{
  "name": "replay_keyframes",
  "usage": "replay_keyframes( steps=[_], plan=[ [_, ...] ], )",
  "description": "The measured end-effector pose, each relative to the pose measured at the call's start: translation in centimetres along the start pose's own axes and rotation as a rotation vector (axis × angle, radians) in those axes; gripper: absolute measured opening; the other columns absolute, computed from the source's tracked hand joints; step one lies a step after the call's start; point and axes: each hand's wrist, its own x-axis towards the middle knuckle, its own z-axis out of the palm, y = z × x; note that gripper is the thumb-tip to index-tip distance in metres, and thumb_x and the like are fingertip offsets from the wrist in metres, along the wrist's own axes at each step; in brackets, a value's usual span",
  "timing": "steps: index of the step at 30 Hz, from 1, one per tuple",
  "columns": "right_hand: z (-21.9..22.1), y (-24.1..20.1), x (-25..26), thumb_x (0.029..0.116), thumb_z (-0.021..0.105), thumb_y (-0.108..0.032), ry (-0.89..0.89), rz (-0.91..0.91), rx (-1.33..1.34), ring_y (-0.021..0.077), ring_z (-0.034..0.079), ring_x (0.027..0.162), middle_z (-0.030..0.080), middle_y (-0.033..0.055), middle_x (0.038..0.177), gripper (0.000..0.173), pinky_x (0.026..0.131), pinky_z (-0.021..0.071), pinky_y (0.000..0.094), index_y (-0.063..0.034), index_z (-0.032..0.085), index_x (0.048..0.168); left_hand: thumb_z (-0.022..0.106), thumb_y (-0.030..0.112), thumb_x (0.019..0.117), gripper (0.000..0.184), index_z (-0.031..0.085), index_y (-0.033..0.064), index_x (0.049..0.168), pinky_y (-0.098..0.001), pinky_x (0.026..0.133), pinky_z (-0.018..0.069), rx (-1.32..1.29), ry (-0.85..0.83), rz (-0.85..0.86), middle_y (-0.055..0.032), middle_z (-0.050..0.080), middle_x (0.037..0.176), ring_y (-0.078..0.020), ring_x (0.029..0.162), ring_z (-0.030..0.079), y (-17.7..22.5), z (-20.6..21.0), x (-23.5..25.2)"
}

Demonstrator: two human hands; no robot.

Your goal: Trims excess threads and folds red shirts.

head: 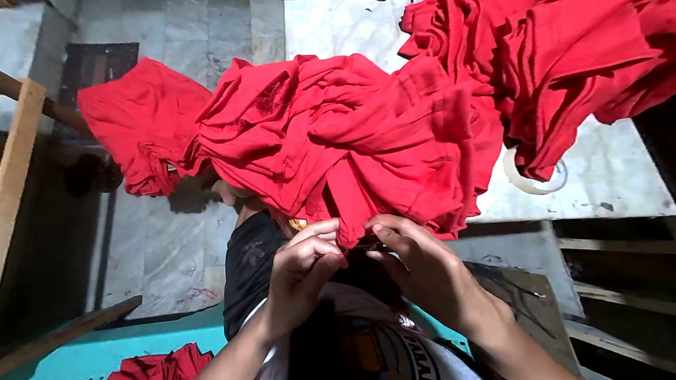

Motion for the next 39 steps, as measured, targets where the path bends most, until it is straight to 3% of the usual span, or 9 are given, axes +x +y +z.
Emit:
replay_keyframes(
  steps=[7,14,19,25,29,31,32,35,39],
  plan=[
    [0.2,0.0,0.4,0.1087,0.048,-0.017,0.034,-0.012,-0.009,0.0190,0.071,0.090,0.073,0.0152,0.104,0.019,0.078,0.0554,0.0266,-0.0030,0.062,0.110,0.054,0.019,0.1060,0.020,0.068,0.0071,0.097,-0.0206,0.091,0.0557,0.095,0.034,0.062,-0.0001,0.068,0.125,-0.0021,0.111,0.065,-0.3,0.5,-0.1],
    [0.4,-0.4,1.4,0.1064,0.048,-0.010,0.048,-0.077,-0.139,0.0225,0.065,0.063,0.074,0.0143,0.093,0.015,0.053,0.0485,0.0305,-0.0058,0.062,0.102,0.055,0.021,0.1060,0.021,0.068,0.0068,0.099,-0.0204,0.090,0.0565,0.120,0.021,0.082,-0.0019,0.068,0.126,-0.0028,0.110,0.065,-0.3,0.6,-0.2],
    [-0.3,-0.2,1.1,0.1060,0.051,-0.012,-0.021,-0.082,-0.057,0.0223,0.069,0.075,0.073,0.0140,0.102,0.016,0.063,0.0537,0.0300,-0.0060,0.065,0.107,0.054,0.023,0.1065,0.022,0.068,0.0077,0.099,-0.0195,0.091,0.0555,0.124,0.021,0.077,-0.0002,0.067,0.126,-0.0017,0.111,0.064,-0.1,0.4,-0.2],
    [-0.3,-0.8,1.0,0.1087,0.047,-0.020,-0.040,-0.049,0.070,0.0172,0.066,0.070,0.068,0.0106,0.084,0.023,0.061,0.0526,0.0263,-0.0042,0.063,0.106,0.053,0.026,0.1072,0.021,0.068,0.0122,0.103,-0.0239,0.099,0.0536,0.101,0.009,0.098,0.0026,0.066,0.128,-0.0038,0.117,0.063,0.4,0.4,-0.2],
    [-1.8,-0.4,1.3,0.1081,0.049,-0.030,-0.170,0.016,0.309,0.0074,0.064,0.096,0.066,0.0085,0.107,0.028,0.084,0.0530,0.0183,-0.0066,0.060,0.118,0.051,0.028,0.1080,0.022,0.067,0.0149,0.100,-0.0256,0.101,0.0539,0.153,0.019,0.167,0.0050,0.067,0.127,-0.0061,0.119,0.063,1.7,-0.4,-0.2],
    [-2.7,1.0,2.1,0.1084,0.049,-0.030,-0.067,0.052,0.254,0.0046,0.061,0.114,0.058,0.0156,0.138,0.029,0.095,0.0490,0.0173,-0.0037,0.061,0.115,0.044,0.036,0.1097,0.036,0.064,0.0114,0.093,-0.0216,0.097,0.0534,0.237,-0.044,0.202,0.0037,0.068,0.118,-0.0037,0.115,0.063,2.4,-0.7,-0.1],
    [-2.8,1.7,2.6,0.1073,0.050,-0.028,-0.049,0.050,0.176,0.0068,0.062,0.110,0.049,0.0224,0.149,0.030,0.090,0.0501,0.0186,-0.0003,0.061,0.113,0.039,0.042,0.1099,0.046,0.064,0.0095,0.091,-0.0217,0.097,0.0527,0.263,-0.098,0.208,0.0013,0.069,0.114,-0.0048,0.115,0.063,2.6,-0.9,0.0],
    [-1.9,2.4,3.2,0.0954,0.067,-0.031,-0.060,0.045,-0.026,0.0192,0.066,0.088,0.043,0.0296,0.148,0.029,0.069,0.0550,0.0290,-0.0039,0.067,0.105,0.034,0.052,0.1083,0.060,0.067,0.0038,0.095,-0.0236,0.097,0.0522,0.298,-0.185,0.219,-0.0060,0.070,0.109,-0.0089,0.113,0.064,2.3,-1.0,0.3],
    [-1.0,2.7,2.6,0.0802,0.077,-0.017,-0.034,0.007,-0.220,0.0264,0.065,0.063,0.055,0.0279,0.140,0.018,0.045,0.0476,0.0373,-0.0038,0.066,0.086,0.048,0.031,0.1088,0.034,0.066,0.0039,0.098,-0.0241,0.094,0.0551,0.345,-0.088,0.211,-0.0059,0.071,0.106,-0.0078,0.109,0.067,1.2,-0.7,0.9]
  ],
)
